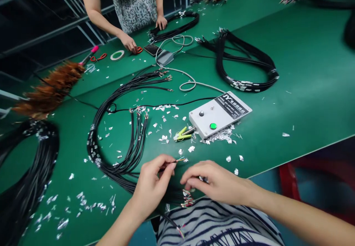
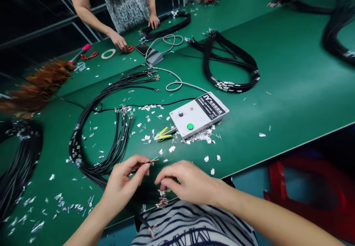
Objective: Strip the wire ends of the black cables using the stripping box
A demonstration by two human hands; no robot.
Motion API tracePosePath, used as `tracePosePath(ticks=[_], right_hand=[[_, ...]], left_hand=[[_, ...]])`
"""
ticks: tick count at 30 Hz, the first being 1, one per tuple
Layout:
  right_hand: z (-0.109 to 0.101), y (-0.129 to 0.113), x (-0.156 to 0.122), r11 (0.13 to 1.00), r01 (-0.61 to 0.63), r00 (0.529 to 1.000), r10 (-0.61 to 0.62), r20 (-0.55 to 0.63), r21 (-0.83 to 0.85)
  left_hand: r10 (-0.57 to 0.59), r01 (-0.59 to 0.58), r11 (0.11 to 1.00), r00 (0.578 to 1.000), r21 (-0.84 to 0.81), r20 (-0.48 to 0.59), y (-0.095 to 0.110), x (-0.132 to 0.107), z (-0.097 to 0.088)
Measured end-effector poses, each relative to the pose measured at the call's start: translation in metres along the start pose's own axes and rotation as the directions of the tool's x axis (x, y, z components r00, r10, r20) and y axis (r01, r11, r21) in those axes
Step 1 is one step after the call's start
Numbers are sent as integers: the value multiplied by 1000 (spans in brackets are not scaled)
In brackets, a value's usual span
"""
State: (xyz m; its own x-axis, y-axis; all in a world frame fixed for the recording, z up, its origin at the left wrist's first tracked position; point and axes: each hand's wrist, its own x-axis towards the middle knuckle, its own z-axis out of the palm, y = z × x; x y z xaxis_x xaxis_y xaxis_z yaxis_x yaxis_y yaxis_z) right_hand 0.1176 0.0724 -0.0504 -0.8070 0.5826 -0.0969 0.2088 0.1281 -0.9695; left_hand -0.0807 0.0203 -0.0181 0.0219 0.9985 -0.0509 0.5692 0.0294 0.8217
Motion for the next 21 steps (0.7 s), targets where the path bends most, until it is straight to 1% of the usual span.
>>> tracePosePath(ticks=[1,3,4,5,7,11,14,17,21], right_hand=[[-2,-1,3,994,-52,998,56,-41,94],[-5,-3,10,967,-101,972,145,-184,233],[-6,-3,14,959,-94,956,162,-243,268],[-6,-2,18,954,-77,947,162,-278,291],[-5,-1,25,943,-51,941,155,-300,328],[1,-2,32,915,-62,931,197,-308,399],[5,-3,34,859,-75,921,255,-296,506],[9,-5,38,756,-95,918,318,-236,648],[18,-7,44,561,-152,913,394,-102,814]], left_hand=[[-38,38,998,999,-41,-9,1,1,1],[-93,90,990,996,-111,-18,3,1,3],[-116,112,984,993,-136,-22,3,2,4],[-136,131,979,990,-156,-24,3,2,5],[-164,157,970,986,-183,-26,3,2,5],[-192,183,959,981,-218,-21,3,3,5],[-221,213,942,975,-259,-4,1,2,5],[-247,242,912,969,-332,26,-2,1,7],[-279,261,853,960,-451,27,-6,-3,11]])
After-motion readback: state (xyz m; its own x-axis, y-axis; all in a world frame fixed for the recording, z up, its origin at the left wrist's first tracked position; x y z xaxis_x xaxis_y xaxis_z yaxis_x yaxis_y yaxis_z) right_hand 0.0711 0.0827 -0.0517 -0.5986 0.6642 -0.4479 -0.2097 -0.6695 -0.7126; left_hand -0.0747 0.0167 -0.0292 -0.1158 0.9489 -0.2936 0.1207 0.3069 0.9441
